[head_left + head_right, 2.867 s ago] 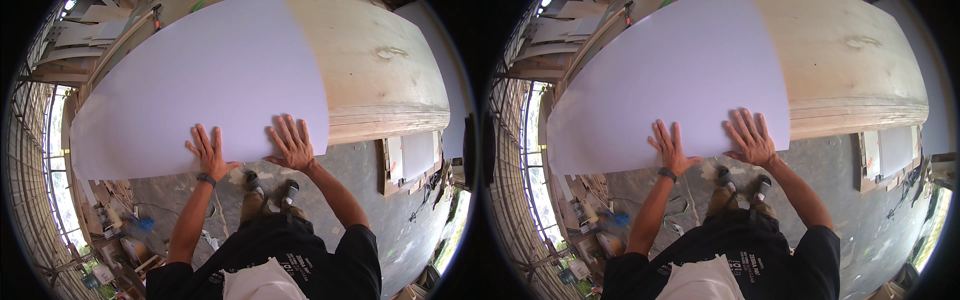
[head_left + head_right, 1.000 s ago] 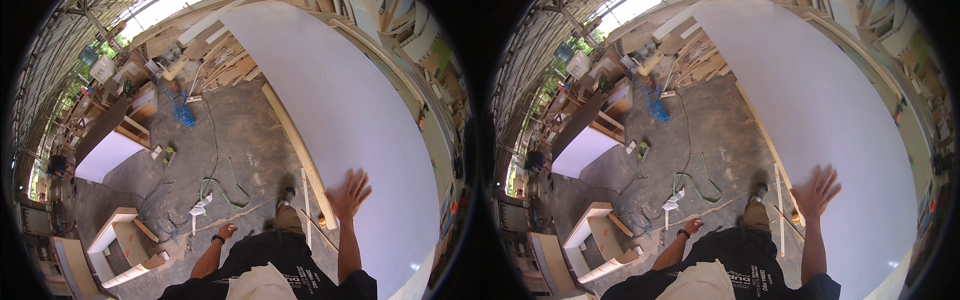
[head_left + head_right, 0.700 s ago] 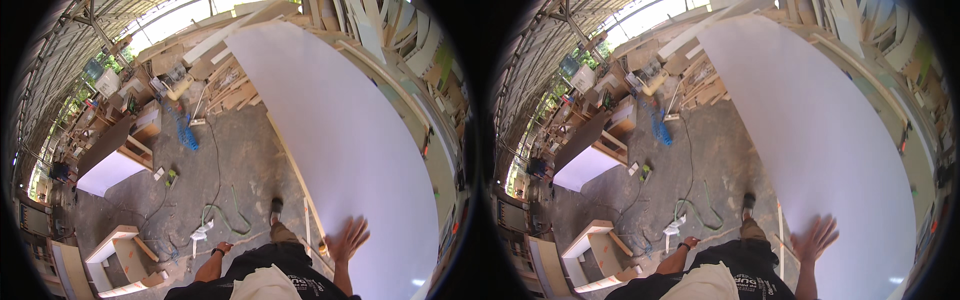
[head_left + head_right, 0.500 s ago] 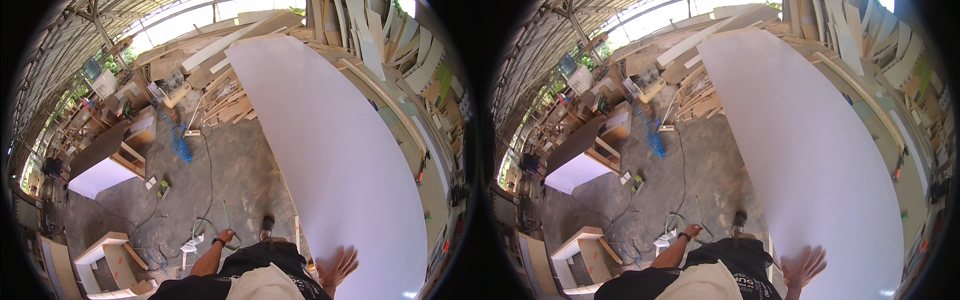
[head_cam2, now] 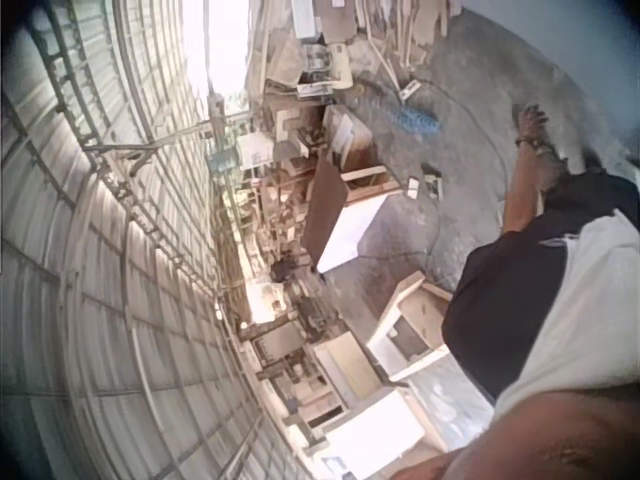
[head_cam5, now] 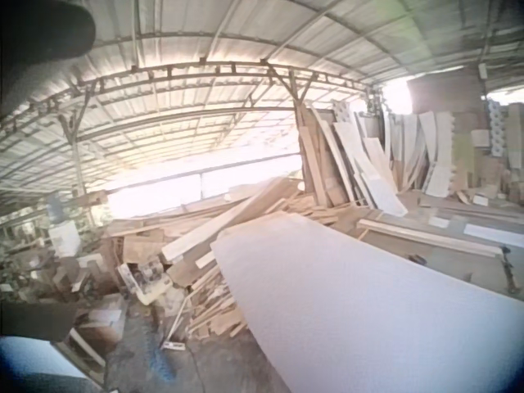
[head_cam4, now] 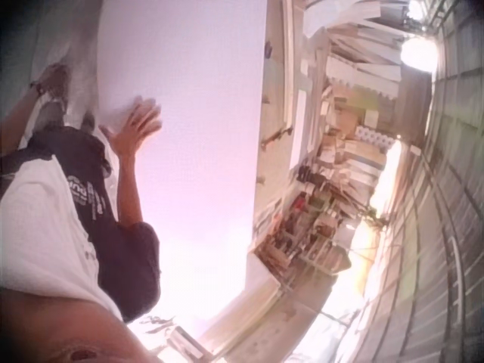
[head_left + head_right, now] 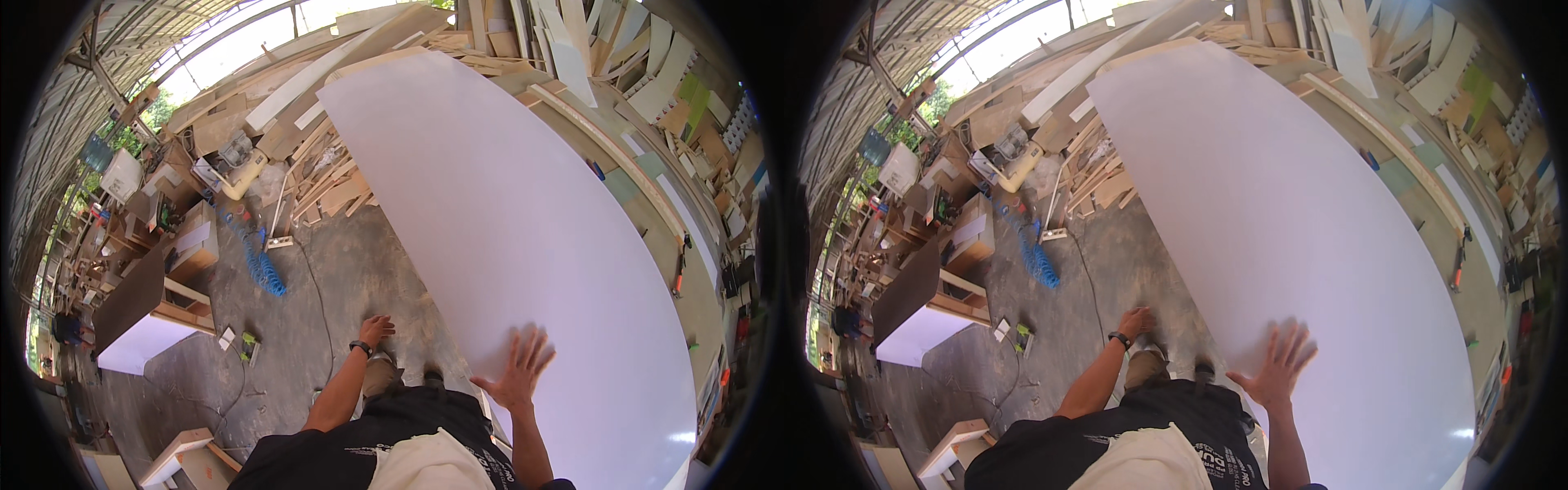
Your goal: The person handles a large white sheet in a workshop, lifting and repositioning it on a wooden workbench. They wipe the surface of the sheet with their hands and use a blue air blow gun to clean it.
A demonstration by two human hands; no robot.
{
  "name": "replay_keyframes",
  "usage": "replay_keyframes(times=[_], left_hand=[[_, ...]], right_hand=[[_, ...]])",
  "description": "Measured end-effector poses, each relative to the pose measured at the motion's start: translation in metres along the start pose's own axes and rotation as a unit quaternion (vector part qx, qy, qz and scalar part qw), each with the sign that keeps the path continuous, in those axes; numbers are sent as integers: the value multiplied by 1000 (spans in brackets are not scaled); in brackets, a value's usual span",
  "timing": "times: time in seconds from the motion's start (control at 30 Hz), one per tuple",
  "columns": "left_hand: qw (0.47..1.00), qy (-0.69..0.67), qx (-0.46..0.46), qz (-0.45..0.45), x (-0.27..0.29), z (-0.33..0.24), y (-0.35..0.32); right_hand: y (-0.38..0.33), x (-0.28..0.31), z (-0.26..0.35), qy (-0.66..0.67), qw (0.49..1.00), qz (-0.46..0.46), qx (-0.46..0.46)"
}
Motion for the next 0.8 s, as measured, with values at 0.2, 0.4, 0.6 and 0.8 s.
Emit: replay_keyframes(times=[0.2, 0.4, 0.6, 0.8], left_hand=[[998, -58, 27, 20, 38, -63, 82], [991, -90, -17, -93, 153, -181, 156], [984, -98, -104, -103, 185, -364, 240], [981, -121, -154, 5, 122, -509, 315]], right_hand=[[136, 1, 92, -18, 1000, 1, -26], [259, -5, 184, -33, 997, -24, -65], [399, 1, 268, -41, 989, -61, -125], [441, 16, 290, -57, 979, -102, -164]])
Point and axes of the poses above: each hand's wrist, its own y-axis towards the middle knuckle, its own x-axis out of the back of the hand, z = x × y, the point moved 8 cm from there along y, towards the middle knuckle, and after that the axes turned 12 degrees about -y, right-handed, at the moved point
